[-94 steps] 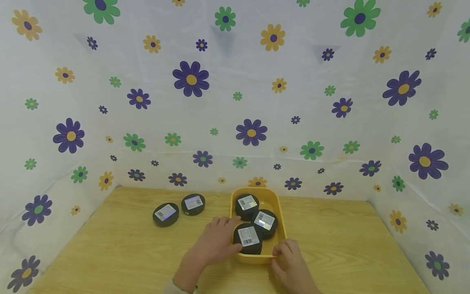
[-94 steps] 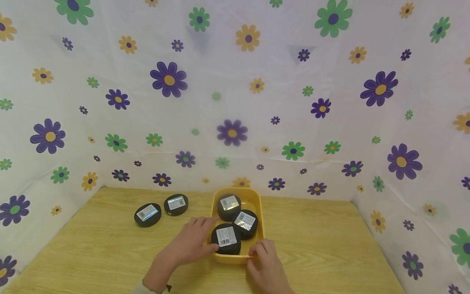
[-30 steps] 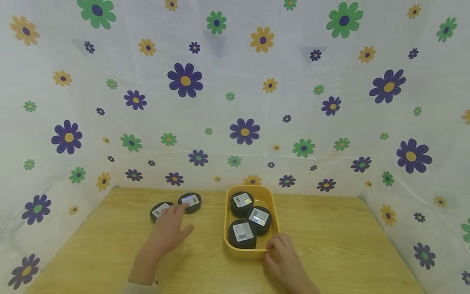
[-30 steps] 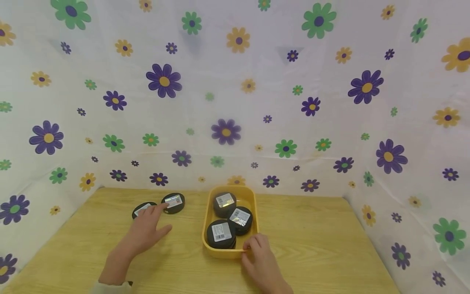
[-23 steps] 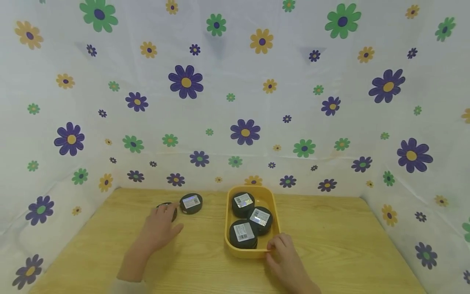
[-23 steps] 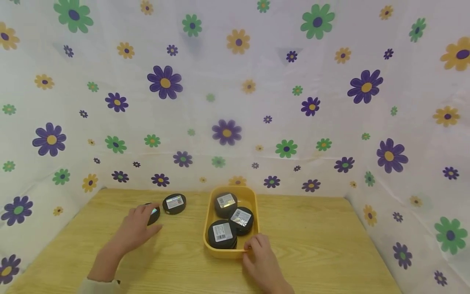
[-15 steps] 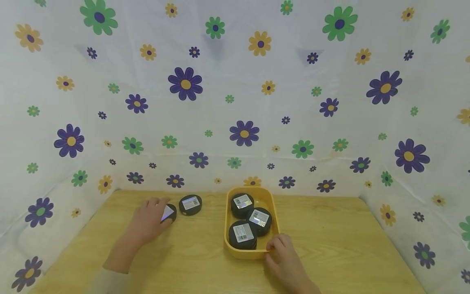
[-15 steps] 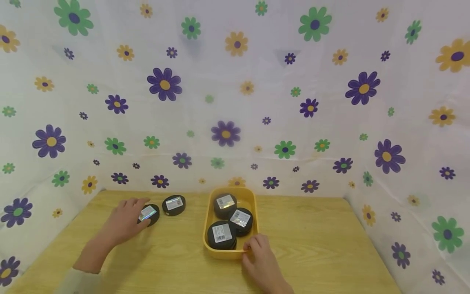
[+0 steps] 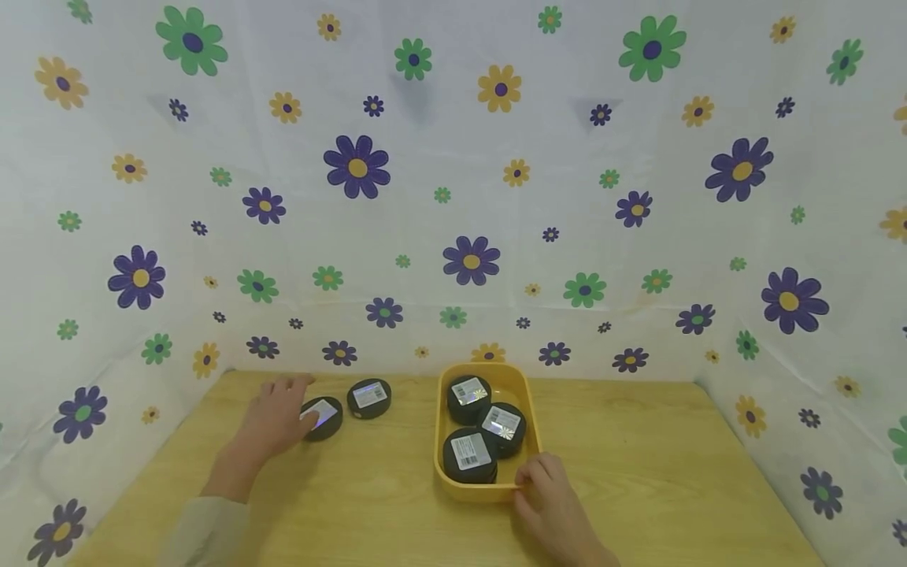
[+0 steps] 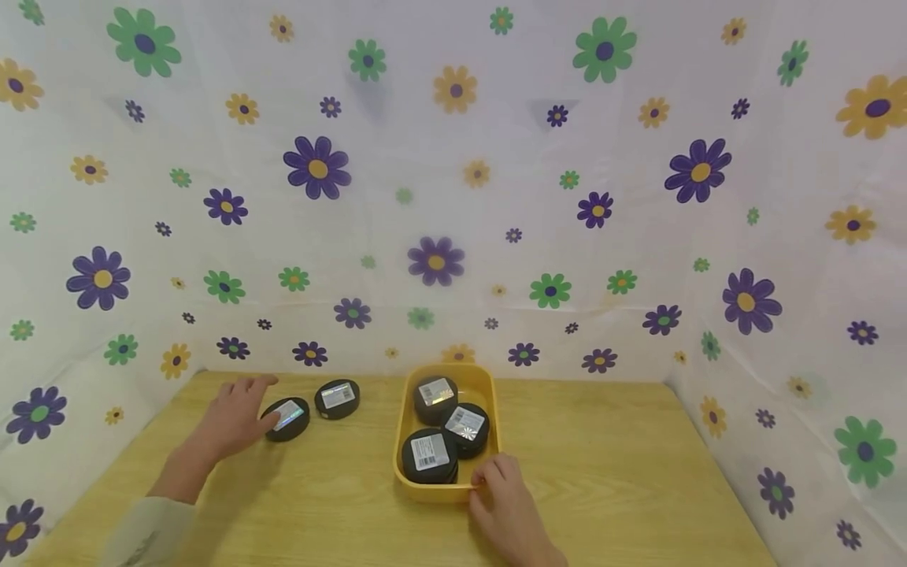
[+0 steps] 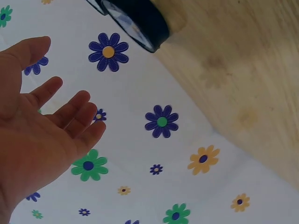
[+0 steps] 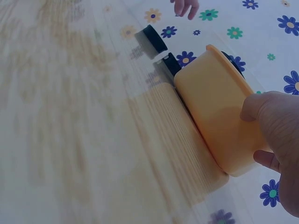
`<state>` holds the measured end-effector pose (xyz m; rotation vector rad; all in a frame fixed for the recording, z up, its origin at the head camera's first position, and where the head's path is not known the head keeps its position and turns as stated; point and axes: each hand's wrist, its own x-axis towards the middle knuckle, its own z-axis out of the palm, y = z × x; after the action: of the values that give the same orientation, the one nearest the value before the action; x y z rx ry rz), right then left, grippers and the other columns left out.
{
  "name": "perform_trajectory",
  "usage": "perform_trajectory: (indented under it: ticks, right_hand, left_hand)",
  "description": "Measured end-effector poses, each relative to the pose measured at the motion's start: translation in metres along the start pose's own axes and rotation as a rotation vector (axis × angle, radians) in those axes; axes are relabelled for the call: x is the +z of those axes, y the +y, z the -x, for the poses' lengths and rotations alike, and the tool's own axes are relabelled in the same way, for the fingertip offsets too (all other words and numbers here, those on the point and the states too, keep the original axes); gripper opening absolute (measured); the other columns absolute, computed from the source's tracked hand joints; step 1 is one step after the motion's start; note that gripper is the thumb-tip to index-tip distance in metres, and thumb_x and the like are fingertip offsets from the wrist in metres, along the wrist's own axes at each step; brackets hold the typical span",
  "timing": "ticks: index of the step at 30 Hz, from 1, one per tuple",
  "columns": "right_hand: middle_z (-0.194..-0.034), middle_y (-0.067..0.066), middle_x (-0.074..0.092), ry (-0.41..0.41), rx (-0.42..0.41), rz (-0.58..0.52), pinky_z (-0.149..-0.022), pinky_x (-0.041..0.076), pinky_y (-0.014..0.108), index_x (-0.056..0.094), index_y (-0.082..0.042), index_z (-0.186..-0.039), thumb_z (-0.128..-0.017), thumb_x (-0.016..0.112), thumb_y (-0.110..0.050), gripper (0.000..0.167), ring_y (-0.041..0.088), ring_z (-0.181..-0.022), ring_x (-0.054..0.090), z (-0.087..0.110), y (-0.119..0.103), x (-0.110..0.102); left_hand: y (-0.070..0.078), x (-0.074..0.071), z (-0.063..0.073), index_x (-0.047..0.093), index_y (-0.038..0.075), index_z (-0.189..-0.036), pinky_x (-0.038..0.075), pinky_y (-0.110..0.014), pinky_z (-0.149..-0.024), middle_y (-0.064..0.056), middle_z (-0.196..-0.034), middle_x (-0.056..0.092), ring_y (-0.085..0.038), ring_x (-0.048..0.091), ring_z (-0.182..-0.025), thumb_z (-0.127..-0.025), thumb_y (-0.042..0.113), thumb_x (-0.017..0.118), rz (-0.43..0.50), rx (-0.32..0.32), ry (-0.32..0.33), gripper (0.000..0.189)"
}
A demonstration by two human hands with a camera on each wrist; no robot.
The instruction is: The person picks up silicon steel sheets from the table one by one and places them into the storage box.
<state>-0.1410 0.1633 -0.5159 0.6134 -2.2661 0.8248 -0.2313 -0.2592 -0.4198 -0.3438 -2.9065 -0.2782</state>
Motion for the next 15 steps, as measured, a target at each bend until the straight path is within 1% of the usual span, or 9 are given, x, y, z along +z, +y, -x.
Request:
perform_trajectory:
  ticks: [5,11,15]
  right_hand:
    - [-0.094,-0.010,0.046,-0.013,0.024,-0.009,-0.082,0.045,0.024,0.056,-0.018,-0.084,-0.065,0.082,0.004,0.039,0.006,-0.094,0.045,0.000,-0.001,0.001]
    - [-0.093,-0.009,0.047,0.006,0.000,-0.001,-0.082,0.045,0.022,0.056,-0.017,-0.083,-0.064,0.081,0.005,0.039,0.006,-0.094,0.045,-0.001,0.001,0.000]
    - [-0.093,-0.009,0.047,0.018,-0.020,-0.005,-0.084,0.042,0.019,0.056,-0.017,-0.083,-0.063,0.080,0.005,0.038,0.007,-0.094,0.046,-0.001,0.002,0.000]
  left_hand:
    - [-0.006,0.013,-0.006,0.046,-0.005,-0.135,0.042,-0.070,-0.086,-0.038,-0.125,0.048,-0.058,0.043,-0.113,-0.089,0.022,0.067,0.031,-0.039,-0.006,0.057]
    - [-0.007,0.023,-0.014,0.043,-0.004,-0.136,0.041,-0.070,-0.085,-0.040,-0.129,0.044,-0.058,0.039,-0.115,-0.089,0.023,0.064,0.072,-0.072,0.000,0.058]
    - [-0.007,0.026,-0.015,0.041,-0.005,-0.138,0.038,-0.072,-0.088,-0.042,-0.132,0.040,-0.060,0.035,-0.118,-0.088,0.022,0.063,0.110,-0.105,-0.041,0.061]
